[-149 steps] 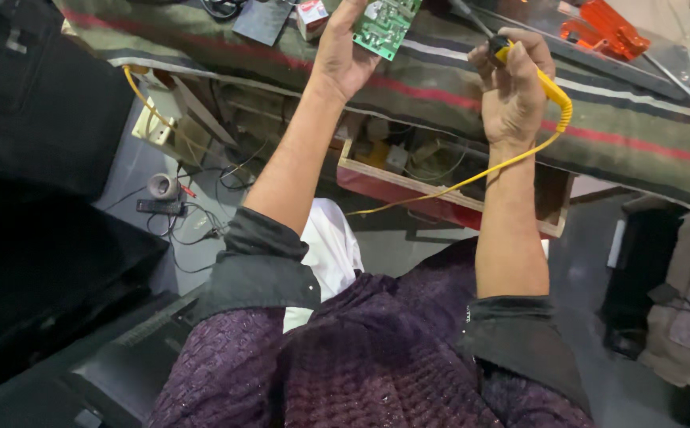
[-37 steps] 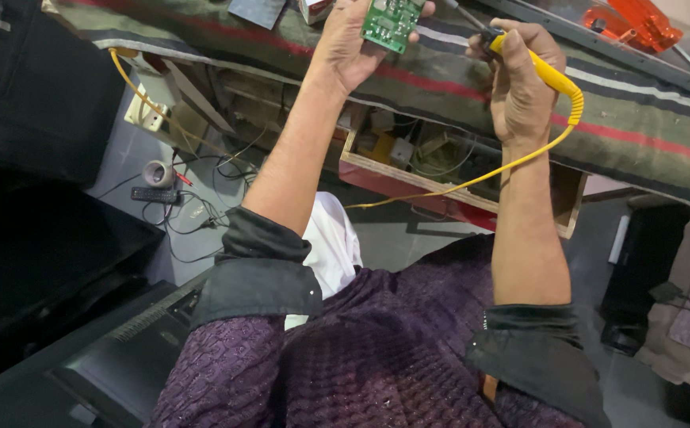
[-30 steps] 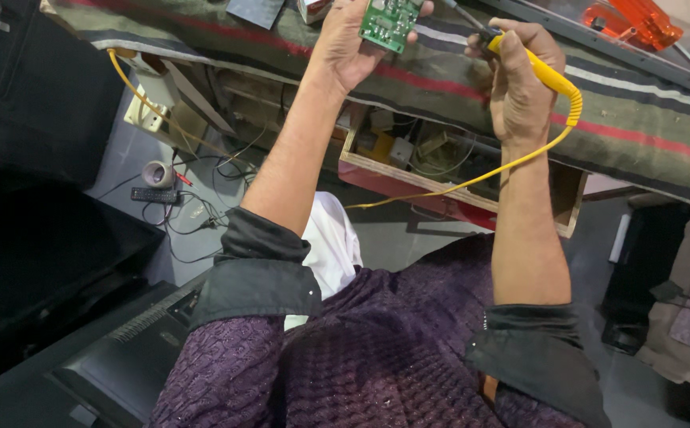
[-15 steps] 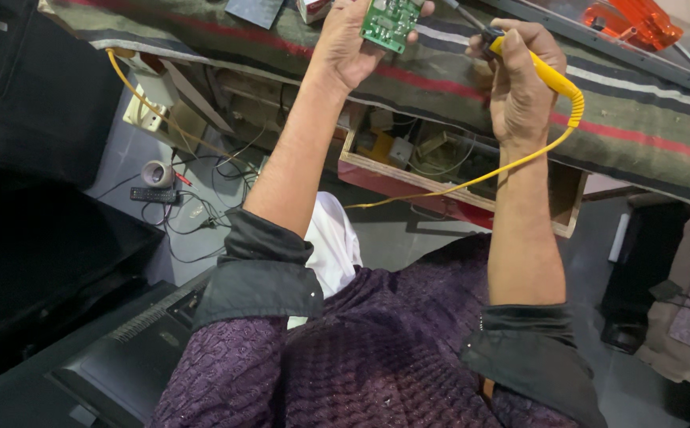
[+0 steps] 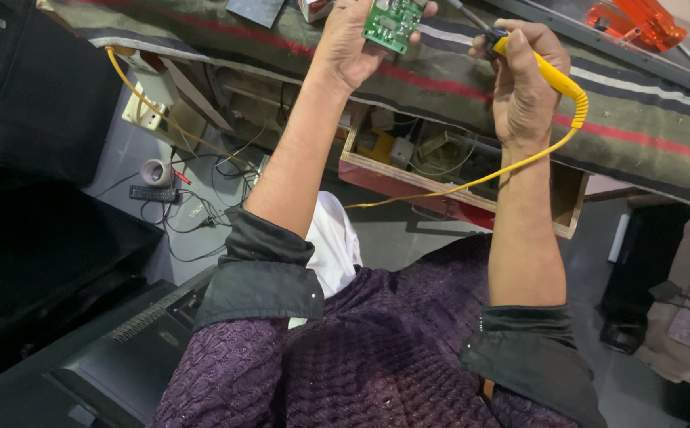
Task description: The person sits on the floor, picks up a soldering iron and its cord, then holds a green circuit board in one hand and solders components on the board with the iron, repositioning the board and the iron as they work on different points.
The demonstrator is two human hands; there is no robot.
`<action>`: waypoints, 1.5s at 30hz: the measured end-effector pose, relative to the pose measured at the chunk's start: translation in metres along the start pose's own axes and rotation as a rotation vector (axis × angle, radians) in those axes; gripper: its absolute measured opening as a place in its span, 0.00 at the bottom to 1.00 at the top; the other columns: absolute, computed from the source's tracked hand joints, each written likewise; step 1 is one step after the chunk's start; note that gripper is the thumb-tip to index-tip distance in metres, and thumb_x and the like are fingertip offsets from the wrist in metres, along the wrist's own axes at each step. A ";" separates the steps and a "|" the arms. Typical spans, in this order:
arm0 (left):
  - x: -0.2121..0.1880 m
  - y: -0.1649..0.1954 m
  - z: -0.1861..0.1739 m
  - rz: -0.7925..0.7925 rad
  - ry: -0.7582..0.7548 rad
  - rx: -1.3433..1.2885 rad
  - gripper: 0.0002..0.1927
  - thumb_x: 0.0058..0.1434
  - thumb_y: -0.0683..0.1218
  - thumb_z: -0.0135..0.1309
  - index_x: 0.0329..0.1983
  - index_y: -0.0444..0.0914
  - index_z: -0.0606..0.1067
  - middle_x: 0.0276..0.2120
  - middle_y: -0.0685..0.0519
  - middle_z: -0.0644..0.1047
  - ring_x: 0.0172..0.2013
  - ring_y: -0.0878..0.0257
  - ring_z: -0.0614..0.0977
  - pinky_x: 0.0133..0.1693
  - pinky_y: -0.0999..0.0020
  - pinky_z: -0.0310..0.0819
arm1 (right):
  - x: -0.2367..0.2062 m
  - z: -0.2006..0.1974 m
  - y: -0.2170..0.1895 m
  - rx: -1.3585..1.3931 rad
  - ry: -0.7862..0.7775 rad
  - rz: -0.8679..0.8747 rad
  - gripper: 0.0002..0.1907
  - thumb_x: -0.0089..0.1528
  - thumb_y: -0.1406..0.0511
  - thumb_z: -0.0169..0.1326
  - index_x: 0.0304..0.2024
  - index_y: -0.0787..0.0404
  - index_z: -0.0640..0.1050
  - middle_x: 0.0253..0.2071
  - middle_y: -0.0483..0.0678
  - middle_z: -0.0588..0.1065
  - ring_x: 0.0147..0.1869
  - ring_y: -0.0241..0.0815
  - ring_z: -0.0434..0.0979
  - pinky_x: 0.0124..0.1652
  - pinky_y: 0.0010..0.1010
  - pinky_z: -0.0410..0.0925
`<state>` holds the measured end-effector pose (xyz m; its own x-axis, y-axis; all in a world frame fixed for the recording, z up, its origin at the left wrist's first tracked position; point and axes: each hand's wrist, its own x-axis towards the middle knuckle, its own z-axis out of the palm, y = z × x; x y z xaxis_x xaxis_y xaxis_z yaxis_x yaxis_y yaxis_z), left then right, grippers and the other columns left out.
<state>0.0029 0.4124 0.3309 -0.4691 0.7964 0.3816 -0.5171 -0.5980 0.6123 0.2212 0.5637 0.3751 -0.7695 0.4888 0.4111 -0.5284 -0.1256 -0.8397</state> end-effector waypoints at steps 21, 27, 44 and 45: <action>0.000 0.000 0.000 0.004 -0.013 -0.004 0.17 0.74 0.51 0.53 0.56 0.33 0.76 0.49 0.41 0.82 0.52 0.48 0.86 0.45 0.55 0.85 | 0.000 -0.001 0.001 -0.012 -0.004 -0.006 0.11 0.74 0.63 0.59 0.51 0.66 0.79 0.44 0.51 0.80 0.47 0.43 0.83 0.54 0.35 0.76; 0.000 -0.002 -0.002 -0.015 0.006 -0.025 0.17 0.73 0.50 0.54 0.56 0.33 0.76 0.49 0.41 0.82 0.52 0.47 0.86 0.46 0.54 0.86 | 0.000 -0.003 0.000 0.043 0.020 0.068 0.12 0.73 0.63 0.59 0.52 0.67 0.78 0.44 0.52 0.80 0.47 0.43 0.83 0.50 0.32 0.75; 0.002 0.000 0.001 -0.028 0.045 -0.014 0.14 0.73 0.46 0.55 0.53 0.32 0.77 0.47 0.41 0.83 0.50 0.47 0.86 0.43 0.55 0.85 | -0.001 -0.006 0.007 -0.016 -0.015 -0.034 0.15 0.73 0.62 0.61 0.54 0.68 0.78 0.46 0.52 0.80 0.49 0.43 0.83 0.55 0.34 0.76; 0.002 0.000 0.001 -0.027 0.041 -0.017 0.14 0.73 0.46 0.55 0.53 0.32 0.77 0.47 0.41 0.83 0.50 0.47 0.87 0.42 0.55 0.85 | -0.001 -0.006 0.008 -0.020 -0.006 -0.035 0.15 0.73 0.62 0.61 0.53 0.68 0.78 0.46 0.52 0.80 0.48 0.43 0.83 0.55 0.34 0.76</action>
<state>0.0026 0.4141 0.3329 -0.4834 0.8084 0.3359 -0.5421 -0.5777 0.6102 0.2201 0.5669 0.3662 -0.7527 0.4871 0.4429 -0.5481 -0.0910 -0.8315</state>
